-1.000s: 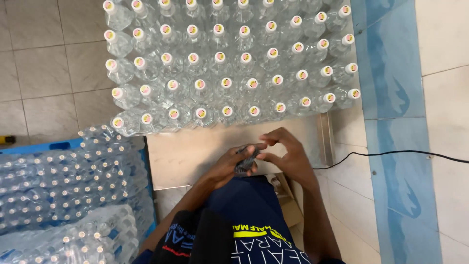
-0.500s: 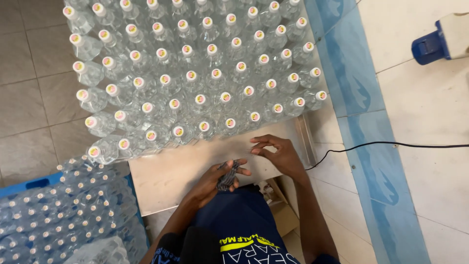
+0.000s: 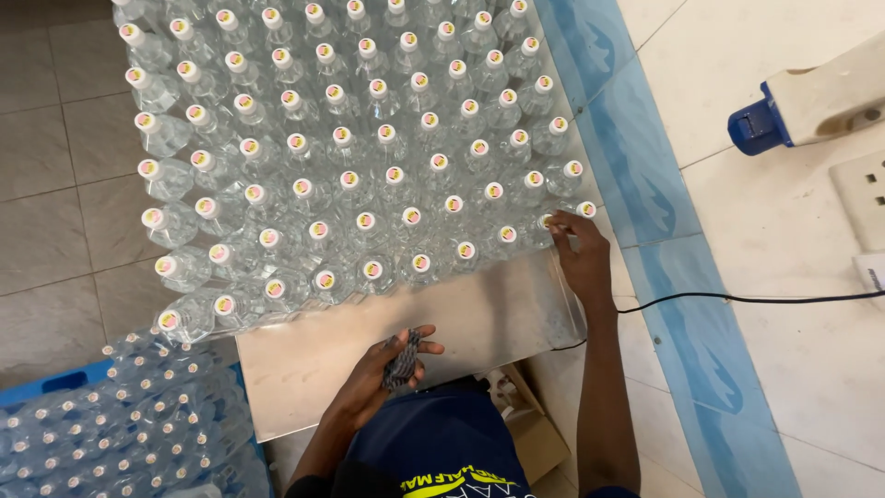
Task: Applying small silver seals to the caps of water bottles arranged in a grid on a metal table
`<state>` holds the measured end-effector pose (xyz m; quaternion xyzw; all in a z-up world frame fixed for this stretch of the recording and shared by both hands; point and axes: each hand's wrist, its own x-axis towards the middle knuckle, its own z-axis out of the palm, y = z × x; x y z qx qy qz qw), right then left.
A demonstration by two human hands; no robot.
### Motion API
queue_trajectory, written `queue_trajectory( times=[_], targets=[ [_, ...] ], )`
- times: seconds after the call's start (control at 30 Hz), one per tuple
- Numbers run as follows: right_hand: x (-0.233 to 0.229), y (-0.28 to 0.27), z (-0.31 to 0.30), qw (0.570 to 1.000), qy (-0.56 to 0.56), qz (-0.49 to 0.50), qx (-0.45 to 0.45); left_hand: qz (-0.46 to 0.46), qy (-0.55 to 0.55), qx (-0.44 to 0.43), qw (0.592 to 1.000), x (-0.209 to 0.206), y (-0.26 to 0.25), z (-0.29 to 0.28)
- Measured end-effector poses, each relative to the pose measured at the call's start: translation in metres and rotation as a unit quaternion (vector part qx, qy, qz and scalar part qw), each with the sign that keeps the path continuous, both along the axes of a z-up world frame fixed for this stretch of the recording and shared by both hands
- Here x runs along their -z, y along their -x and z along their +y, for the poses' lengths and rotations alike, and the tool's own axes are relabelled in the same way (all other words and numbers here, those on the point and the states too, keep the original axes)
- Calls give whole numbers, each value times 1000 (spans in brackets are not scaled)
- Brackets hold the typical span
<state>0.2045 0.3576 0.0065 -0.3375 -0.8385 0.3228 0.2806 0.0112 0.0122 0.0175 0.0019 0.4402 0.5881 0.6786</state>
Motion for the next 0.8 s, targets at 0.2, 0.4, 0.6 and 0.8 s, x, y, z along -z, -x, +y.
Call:
queue_trajectory(
  times=[0.2,0.4,0.6,0.8],
  targets=[
    [15,-5,2,999,-6,-27,25,4,-9,0,1000,4,1,4],
    [-2,-3,-3,996,51,-71,14,-9,-14,32,999,-4,-1,17],
    [-32,2,-78,992,124,-24,-23,-62,-86,42,993,5,-17,31],
    [-28,29,-147,927,314,27,-201,-47,-121,46,990,41,-34,33]
  ],
)
